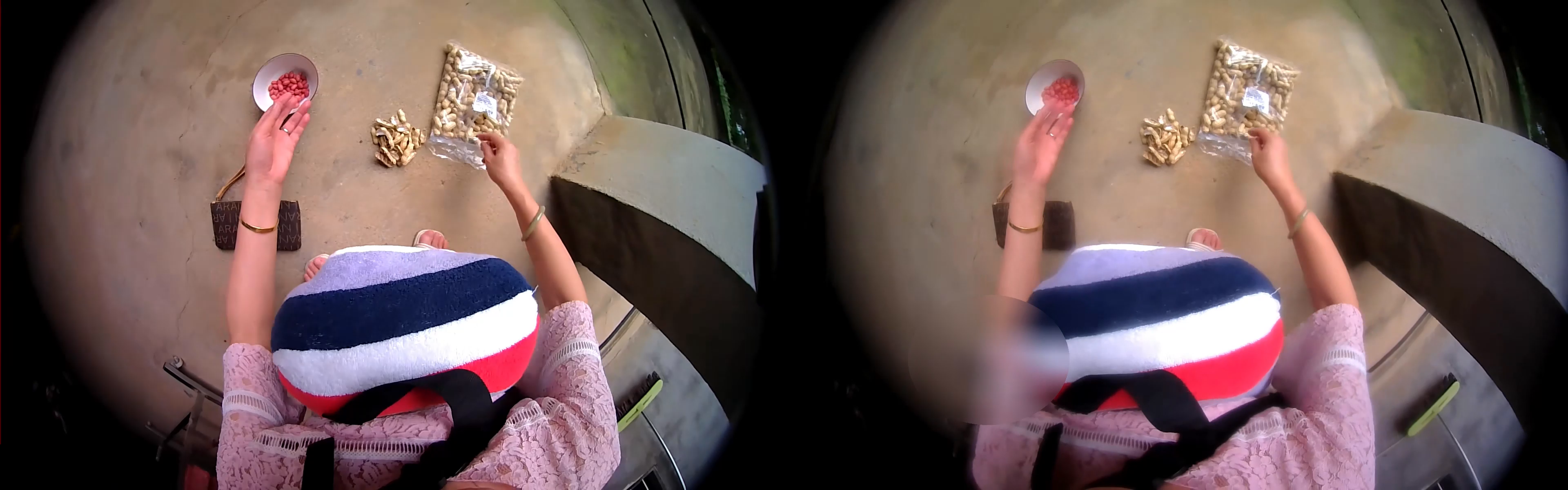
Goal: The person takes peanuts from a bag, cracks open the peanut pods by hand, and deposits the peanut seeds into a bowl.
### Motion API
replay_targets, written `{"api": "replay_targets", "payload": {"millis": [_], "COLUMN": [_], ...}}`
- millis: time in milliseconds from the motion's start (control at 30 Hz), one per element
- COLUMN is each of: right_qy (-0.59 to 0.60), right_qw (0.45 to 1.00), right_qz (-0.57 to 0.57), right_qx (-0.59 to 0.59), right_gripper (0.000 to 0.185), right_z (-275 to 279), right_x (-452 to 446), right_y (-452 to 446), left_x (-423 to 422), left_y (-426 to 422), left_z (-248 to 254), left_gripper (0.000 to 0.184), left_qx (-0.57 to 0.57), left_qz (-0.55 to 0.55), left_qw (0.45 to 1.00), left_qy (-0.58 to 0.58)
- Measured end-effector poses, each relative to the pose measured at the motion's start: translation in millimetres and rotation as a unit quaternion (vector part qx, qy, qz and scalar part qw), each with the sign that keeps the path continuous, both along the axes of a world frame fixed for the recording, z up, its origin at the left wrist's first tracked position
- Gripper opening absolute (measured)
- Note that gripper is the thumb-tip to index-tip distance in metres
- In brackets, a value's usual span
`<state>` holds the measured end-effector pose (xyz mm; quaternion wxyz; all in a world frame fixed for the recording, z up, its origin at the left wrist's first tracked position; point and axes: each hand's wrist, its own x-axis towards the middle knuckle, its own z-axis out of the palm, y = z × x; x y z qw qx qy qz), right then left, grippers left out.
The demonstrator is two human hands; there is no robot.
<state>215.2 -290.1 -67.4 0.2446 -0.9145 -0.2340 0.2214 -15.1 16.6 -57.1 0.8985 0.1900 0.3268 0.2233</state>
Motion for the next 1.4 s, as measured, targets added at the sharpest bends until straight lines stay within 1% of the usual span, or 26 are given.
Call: {"api": "replay_targets", "payload": {"millis": [33,100,167,200,233,300,367,467,533,667,733,767,833,867,900,967,1000,1033,1067,1100,1133,1167,1233,1300,1367,1400], "right_qy": [-0.048,-0.045,-0.11,-0.108,-0.106,-0.036,-0.037,-0.01,0.027,0.076,0.08,0.079,-0.001,0.076,0.077,0.194,0.252,0.252,0.309,0.365,0.391,0.406,0.441,0.457,0.46,0.451], "right_qw": [0.999,0.999,0.984,0.98,0.98,0.978,0.978,0.982,0.984,0.981,0.981,0.981,0.954,0.935,0.936,0.876,0.859,0.859,0.842,0.821,0.818,0.814,0.811,0.806,0.816,0.831], "right_qz": [0.001,-0.024,0.001,-0.032,-0.03,-0.076,-0.075,-0.08,-0.125,-0.112,-0.162,-0.161,-0.284,-0.306,-0.304,-0.337,-0.321,-0.32,-0.295,-0.268,-0.237,-0.221,-0.173,-0.144,-0.124,-0.089], "right_qx": [0.003,-0.01,-0.14,-0.163,-0.163,-0.191,-0.193,-0.173,-0.122,-0.138,-0.076,-0.075,0.095,0.161,0.16,0.286,0.308,0.309,0.329,0.349,0.349,0.351,0.345,0.349,0.327,0.314], "right_gripper": [0.017,0.017,0.023,0.031,0.031,0.034,0.038,0.036,0.031,0.027,0.023,0.023,0.019,0.016,0.016,0.014,0.016,0.016,0.016,0.017,0.018,0.017,0.017,0.017,0.017,0.017], "right_z": [-11.2,-22.6,-23.9,-22.1,-18.9,-9.9,-13.2,-16.1,-23.9,-16.3,-18.9,-23.9,-43.3,-52.3,-44.4,-2.5,10.3,19.6,26.7,30.8,35.8,42.3,44.0,45.2,51.7,49.4], "right_x": [8.0,16.0,16.1,14.0,12.4,12.0,14.4,14.6,11.2,9.2,6.3,5.9,6.2,11.3,7.7,-8.6,-15.1,-22.9,-31.8,-40.8,-50.1,-60.4,-76.1,-90.2,-104.6,-105.4], "right_y": [1.8,9.3,20.2,28.3,34.3,42.9,40.9,37.3,32.4,31.3,29.5,27.7,16.4,7.6,11.0,25.6,30.1,34.5,39.8,44.7,51.1,58.3,65.7,73.3,81.6,81.0], "left_x": [-1.7,-3.0,-4.9,-6.0,-7.2,-9.4,-9.8,-9.5,-8.8,-9.2,-9.6,-10.2,-12.2,-12.5,-12.1,-7.8,-3.9,0.7,4.9,9.2,12.4,15.1,18.7,18.3,15.6,14.2], "left_y": [-5.0,-14.8,-24.3,-27.3,-29.5,-34.2,-38.1,-43.8,-46.9,-53.5,-56.5,-57.9,-60.6,-62.4,-65.1,-73.0,-77.7,-82.3,-87.4,-92.9,-97.8,-102.7,-109.8,-112.9,-114.4,-115.3], "left_z": [0.8,3.9,7.2,8.1,8.9,10.1,9.5,7.2,6.3,9.6,9.0,8.2,7.4,6.9,6.4,4.6,3.6,4.7,5.8,9.1,13.2,17.2,25.7,30.4,30.2,28.0], "left_gripper": [0.029,0.028,0.028,0.028,0.028,0.028,0.027,0.027,0.026,0.024,0.023,0.023,0.025,0.025,0.025,0.025,0.023,0.023,0.023,0.023,0.023,0.023,0.025,0.024,0.024,0.022], "left_qx": [0.012,0.013,0.02,0.016,0.016,0.026,0.031,0.026,0.031,0.044,0.044,0.044,0.056,0.056,0.062,0.067,0.079,0.091,0.092,0.097,0.101,0.103,0.079,0.062,0.043,0.056], "left_qz": [-0.018,-0.022,-0.035,-0.039,-0.038,-0.059,-0.065,-0.075,-0.086,-0.094,-0.1,-0.099,-0.103,-0.1,-0.111,-0.124,-0.144,-0.164,-0.162,-0.192,-0.221,-0.217,-0.264,-0.262,-0.263,-0.251], "left_qw": [1.0,1.0,0.999,0.998,0.998,0.997,0.996,0.995,0.994,0.993,0.991,0.992,0.989,0.989,0.987,0.985,0.981,0.977,0.977,0.972,0.966,0.966,0.958,0.959,0.96,0.962], "left_qy": [-0.001,0.0,0.037,0.035,0.037,0.046,0.053,0.053,0.056,0.057,0.071,0.071,0.088,0.09,0.095,0.099,0.1,0.101,0.103,0.097,0.093,0.099,0.078,0.083,0.082,0.094]}}
